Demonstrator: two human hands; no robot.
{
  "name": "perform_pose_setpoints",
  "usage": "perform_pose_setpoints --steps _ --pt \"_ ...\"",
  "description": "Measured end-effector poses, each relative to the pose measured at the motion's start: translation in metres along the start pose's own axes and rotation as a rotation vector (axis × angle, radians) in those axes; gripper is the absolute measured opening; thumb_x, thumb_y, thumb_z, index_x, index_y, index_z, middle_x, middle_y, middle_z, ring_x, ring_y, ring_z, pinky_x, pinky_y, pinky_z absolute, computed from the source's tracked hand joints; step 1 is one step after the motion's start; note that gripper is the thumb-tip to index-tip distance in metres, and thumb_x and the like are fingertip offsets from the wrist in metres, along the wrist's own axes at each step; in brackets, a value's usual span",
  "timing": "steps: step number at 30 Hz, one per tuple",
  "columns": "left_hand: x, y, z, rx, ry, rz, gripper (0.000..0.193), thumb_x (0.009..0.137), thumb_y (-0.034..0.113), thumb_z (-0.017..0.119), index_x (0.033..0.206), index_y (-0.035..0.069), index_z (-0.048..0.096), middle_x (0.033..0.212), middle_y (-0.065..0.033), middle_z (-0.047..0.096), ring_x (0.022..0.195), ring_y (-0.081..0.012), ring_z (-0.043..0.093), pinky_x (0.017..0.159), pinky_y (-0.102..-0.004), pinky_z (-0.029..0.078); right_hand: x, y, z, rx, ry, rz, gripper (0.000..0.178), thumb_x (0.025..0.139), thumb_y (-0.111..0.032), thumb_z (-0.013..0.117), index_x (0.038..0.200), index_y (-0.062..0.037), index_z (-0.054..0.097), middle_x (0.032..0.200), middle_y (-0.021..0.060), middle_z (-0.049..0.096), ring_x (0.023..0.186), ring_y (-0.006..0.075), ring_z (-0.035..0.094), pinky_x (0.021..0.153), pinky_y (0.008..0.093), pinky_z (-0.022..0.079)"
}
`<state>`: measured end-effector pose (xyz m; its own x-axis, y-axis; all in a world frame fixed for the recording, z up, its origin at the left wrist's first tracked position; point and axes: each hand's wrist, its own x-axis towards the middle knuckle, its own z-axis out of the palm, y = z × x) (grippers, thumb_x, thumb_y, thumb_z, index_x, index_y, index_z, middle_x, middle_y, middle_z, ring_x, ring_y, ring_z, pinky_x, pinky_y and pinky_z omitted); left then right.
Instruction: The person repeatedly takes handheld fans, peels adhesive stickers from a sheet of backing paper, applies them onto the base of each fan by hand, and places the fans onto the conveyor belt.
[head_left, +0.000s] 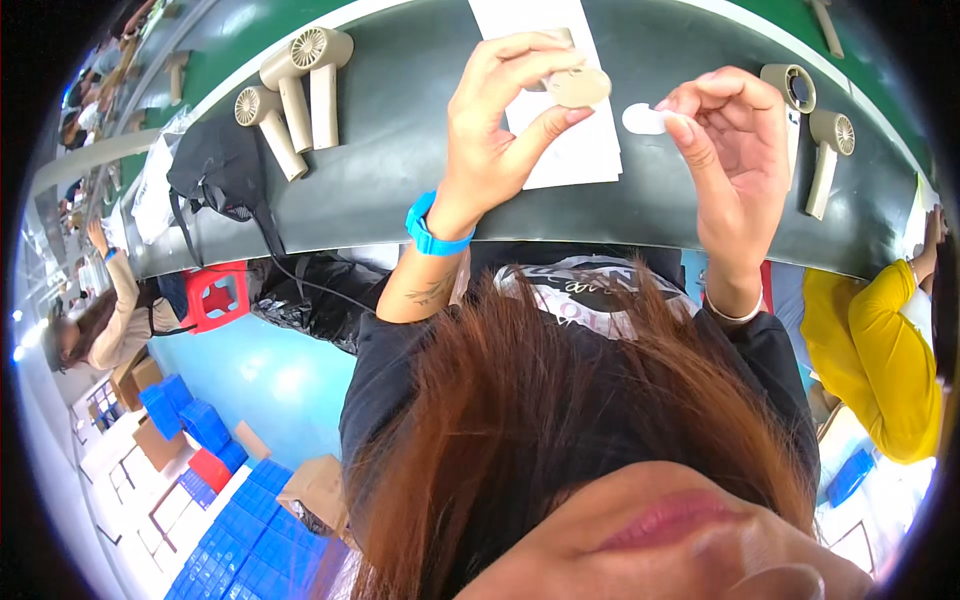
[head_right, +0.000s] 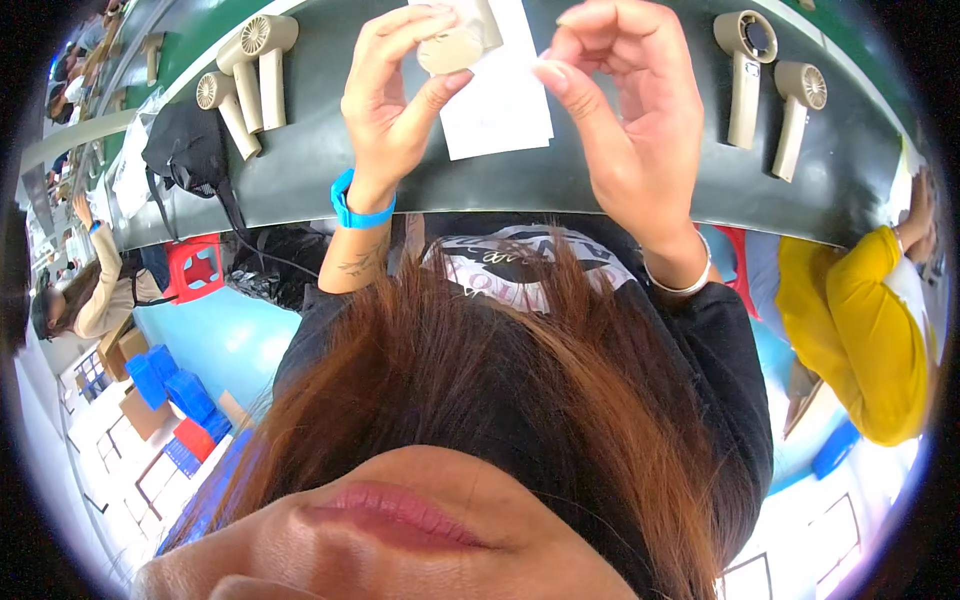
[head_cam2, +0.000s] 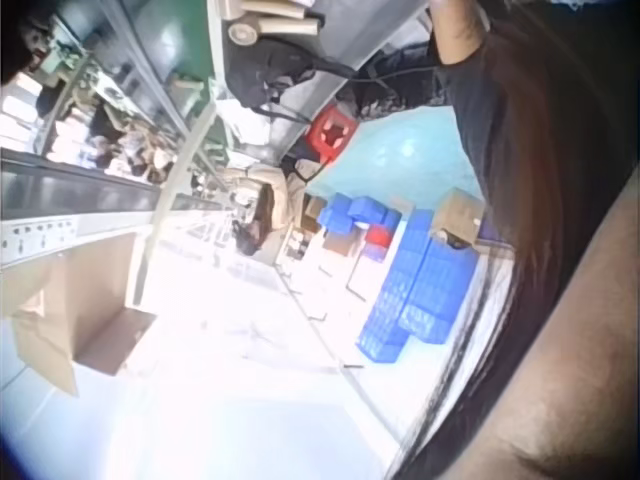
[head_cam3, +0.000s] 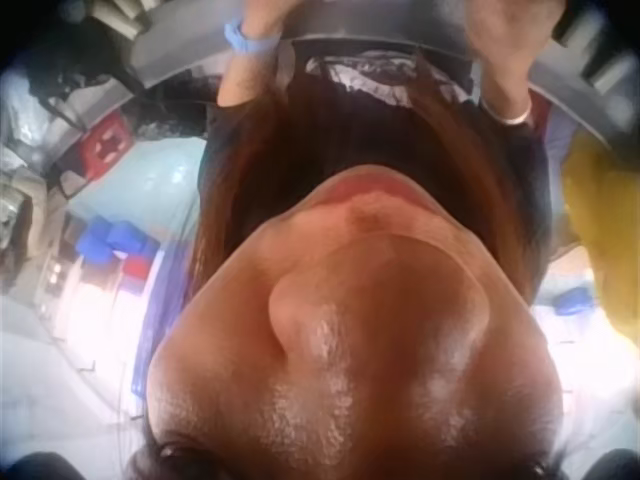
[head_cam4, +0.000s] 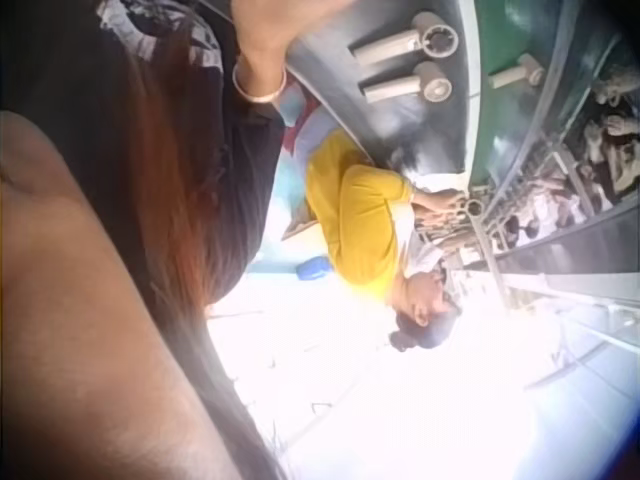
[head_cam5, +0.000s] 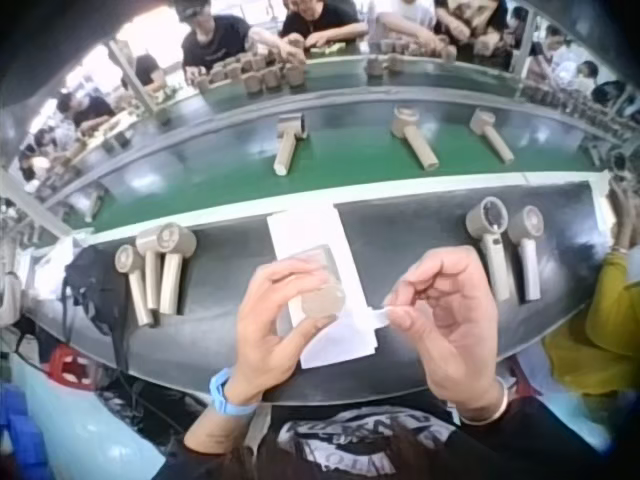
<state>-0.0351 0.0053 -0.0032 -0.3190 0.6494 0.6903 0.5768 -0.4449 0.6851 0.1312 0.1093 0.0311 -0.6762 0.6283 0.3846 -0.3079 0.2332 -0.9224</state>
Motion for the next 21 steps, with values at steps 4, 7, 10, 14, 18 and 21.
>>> perform_pose_setpoints --steps 4,7,10,14,18,21 --pt "-0.001 0.018 0.002 0.333 0.022 -0.009 0.039 0.063 0.004 0.075 0.1 0.016 0.071 0.11 -0.0073 0.057 0.078 -0.0172 0.054 0.068 -0.0299 0.047 0.002 0.001 0.012 0.019 -0.026 -0.039 0.038 0.083 0.006 0.059 0.115 -0.0014 0.039 0.089 0.0089 0.057 0.096 0.0206 0.058 0.082 0.0284 0.045" --pt "-0.008 0.02 0.007 0.033 0.035 -0.18 0.039 0.067 -0.002 0.071 0.104 0.011 0.069 0.113 -0.009 0.056 0.077 -0.0146 0.058 0.062 -0.0259 0.05 0.001 0.001 0.014 0.021 -0.036 -0.013 0.038 0.083 0.008 0.058 0.114 -0.002 0.038 0.088 0.0092 0.057 0.1 0.0223 0.058 0.081 0.0277 0.046" --pt "-0.012 0.022 0.011 -0.295 -0.005 -0.384 0.04 0.07 -0.01 0.066 0.108 0.005 0.065 0.116 -0.0104 0.055 0.086 -0.0147 0.062 0.064 -0.0235 0.055 0.0 0.001 0.015 0.062 -0.028 0.031 0.037 0.083 0.009 0.058 0.112 -0.0021 0.038 0.088 0.0095 0.057 0.1 0.0227 0.058 0.083 0.0281 0.046" --pt "-0.01 0.025 0.011 -0.415 -0.017 -0.392 0.038 0.076 -0.012 0.062 0.112 -0.002 0.06 0.119 -0.014 0.054 0.098 -0.021 0.061 0.079 -0.0296 0.056 0.0 0.002 0.015 0.098 -0.026 0.053 0.036 0.083 0.01 0.057 0.11 -0.0022 0.037 0.087 0.0098 0.057 0.099 0.0228 0.059 0.085 0.029 0.047" --pt "-0.007 0.027 0.01 -0.496 -0.055 -0.423 0.036 0.077 -0.011 0.062 0.113 -0.005 0.058 0.12 -0.0163 0.052 0.098 -0.0233 0.061 0.083 -0.0327 0.056 0.001 0.003 0.013 0.098 -0.022 0.032 0.035 0.083 0.01 0.057 0.108 -0.0025 0.037 0.087 0.0096 0.057 0.099 0.0225 0.059 0.084 0.0284 0.048" --pt "-0.008 0.025 0.009 -0.572 -0.046 -0.442 0.037 0.077 -0.011 0.062 0.114 -0.005 0.058 0.121 -0.0157 0.051 0.098 -0.0233 0.061 0.084 -0.0333 0.055 0.002 0.0 0.013 0.093 -0.024 0.043 0.034 0.083 0.01 0.058 0.107 -0.0026 0.037 0.087 0.0096 0.057 0.099 0.0225 0.059 0.084 0.0283 0.048"
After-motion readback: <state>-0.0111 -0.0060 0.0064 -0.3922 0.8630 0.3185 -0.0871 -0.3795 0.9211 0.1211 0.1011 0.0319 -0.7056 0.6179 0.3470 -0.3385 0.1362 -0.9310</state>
